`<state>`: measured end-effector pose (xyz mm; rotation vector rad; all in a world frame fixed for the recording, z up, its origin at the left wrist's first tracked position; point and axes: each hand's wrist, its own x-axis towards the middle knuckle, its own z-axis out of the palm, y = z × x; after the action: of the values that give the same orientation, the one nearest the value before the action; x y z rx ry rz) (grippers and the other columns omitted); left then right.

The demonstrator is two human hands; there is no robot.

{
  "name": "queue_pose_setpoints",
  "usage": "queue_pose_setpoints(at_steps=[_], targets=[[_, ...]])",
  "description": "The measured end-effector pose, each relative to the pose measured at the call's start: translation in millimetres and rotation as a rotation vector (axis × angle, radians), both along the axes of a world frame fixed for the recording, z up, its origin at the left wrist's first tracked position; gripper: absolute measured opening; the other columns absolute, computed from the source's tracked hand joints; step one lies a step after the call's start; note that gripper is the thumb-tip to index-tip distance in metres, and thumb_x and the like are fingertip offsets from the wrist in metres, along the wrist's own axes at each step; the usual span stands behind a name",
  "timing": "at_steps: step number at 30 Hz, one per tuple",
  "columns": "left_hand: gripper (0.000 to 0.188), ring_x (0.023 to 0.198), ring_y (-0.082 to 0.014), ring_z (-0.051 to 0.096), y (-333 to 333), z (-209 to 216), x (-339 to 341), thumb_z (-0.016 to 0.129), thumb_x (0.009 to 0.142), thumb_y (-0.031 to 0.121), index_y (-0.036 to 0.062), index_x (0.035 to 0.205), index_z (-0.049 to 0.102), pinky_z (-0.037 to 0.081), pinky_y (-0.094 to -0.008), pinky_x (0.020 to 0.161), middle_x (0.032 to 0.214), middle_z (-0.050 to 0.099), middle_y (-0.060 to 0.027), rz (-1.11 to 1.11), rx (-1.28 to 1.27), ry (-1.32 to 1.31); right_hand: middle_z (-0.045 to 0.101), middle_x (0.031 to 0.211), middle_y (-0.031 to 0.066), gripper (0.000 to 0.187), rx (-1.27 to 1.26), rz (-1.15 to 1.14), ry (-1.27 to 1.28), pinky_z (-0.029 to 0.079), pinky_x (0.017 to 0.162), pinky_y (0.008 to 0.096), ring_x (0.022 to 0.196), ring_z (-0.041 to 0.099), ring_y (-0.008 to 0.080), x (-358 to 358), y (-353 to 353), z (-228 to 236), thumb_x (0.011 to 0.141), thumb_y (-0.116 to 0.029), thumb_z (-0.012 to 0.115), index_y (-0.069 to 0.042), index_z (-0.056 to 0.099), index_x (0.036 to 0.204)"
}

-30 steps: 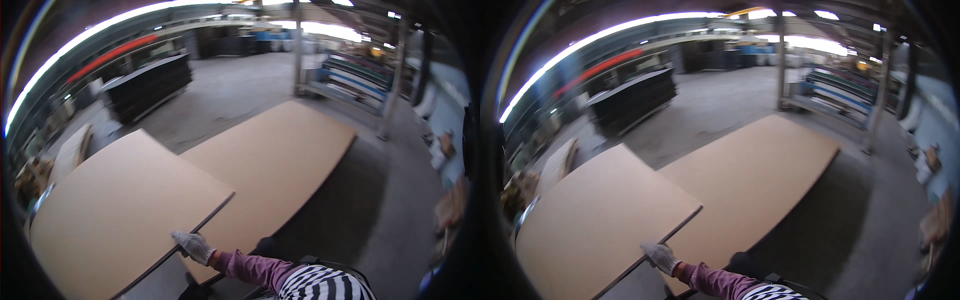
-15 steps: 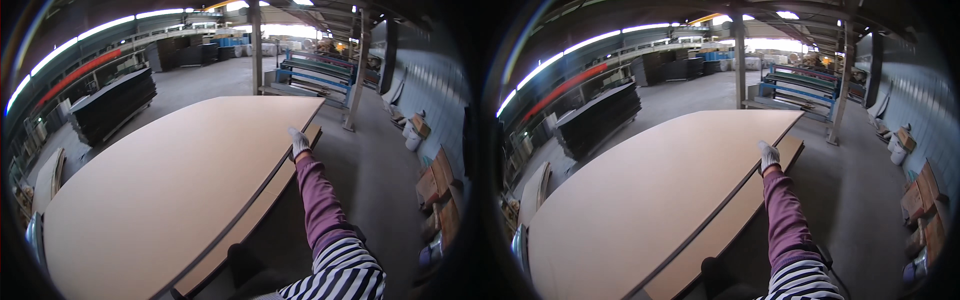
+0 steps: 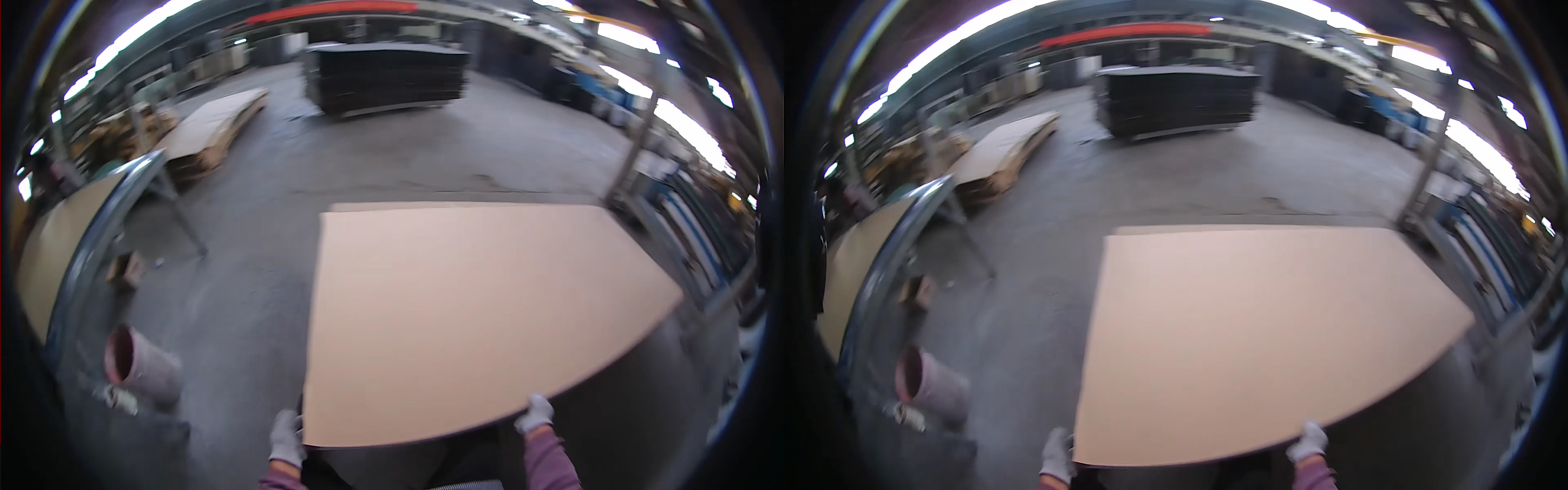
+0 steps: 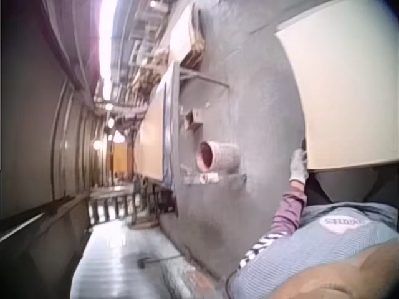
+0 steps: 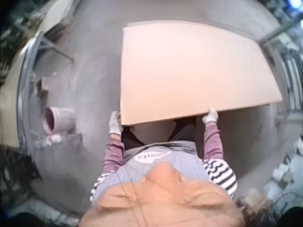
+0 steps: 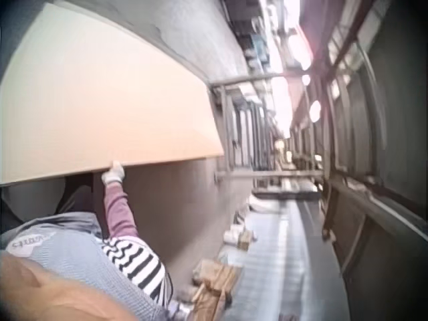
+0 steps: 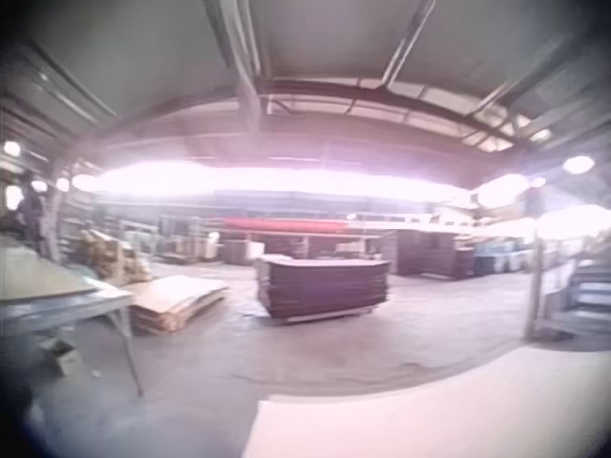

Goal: The recorder is lifting large wooden panels from a stack and moving them onto another stack or pallet.

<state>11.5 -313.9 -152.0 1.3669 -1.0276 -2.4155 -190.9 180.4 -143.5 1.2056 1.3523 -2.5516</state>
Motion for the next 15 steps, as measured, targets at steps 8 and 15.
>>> queue_pose_setpoints(at_steps=[8,15], targets=[[0.042,0.086,-0.0303,0.059,9,-88,-104,0.050,0.080,0.031,-0.0061,0.098,0.056,0.043,-0.0359,0.078,0.088,0.061,-0.0211,-0.522,-0.652,-0.328,0.057,0.094,0.0047,0.028,0.354,0.296,-0.446,0.041,0.050,0.0371,0.067,0.052,0.0217,-65,47,-160,0.085,-0.035,0.055,-0.014,0.054,0.104],[0.046,0.097,-0.0306,0.059,-2,-175,-95,0.055,0.077,0.027,-0.0086,0.106,0.056,0.043,-0.0340,0.082,0.100,0.062,-0.0224,-0.582,-0.552,-0.410,0.059,0.086,-0.0012,0.026,0.232,0.064,-0.475,0.033,0.040,0.0267,0.048,0.043,0.0126,-46,31,-216,0.086,-0.034,0.058,-0.014,0.057,0.101]])
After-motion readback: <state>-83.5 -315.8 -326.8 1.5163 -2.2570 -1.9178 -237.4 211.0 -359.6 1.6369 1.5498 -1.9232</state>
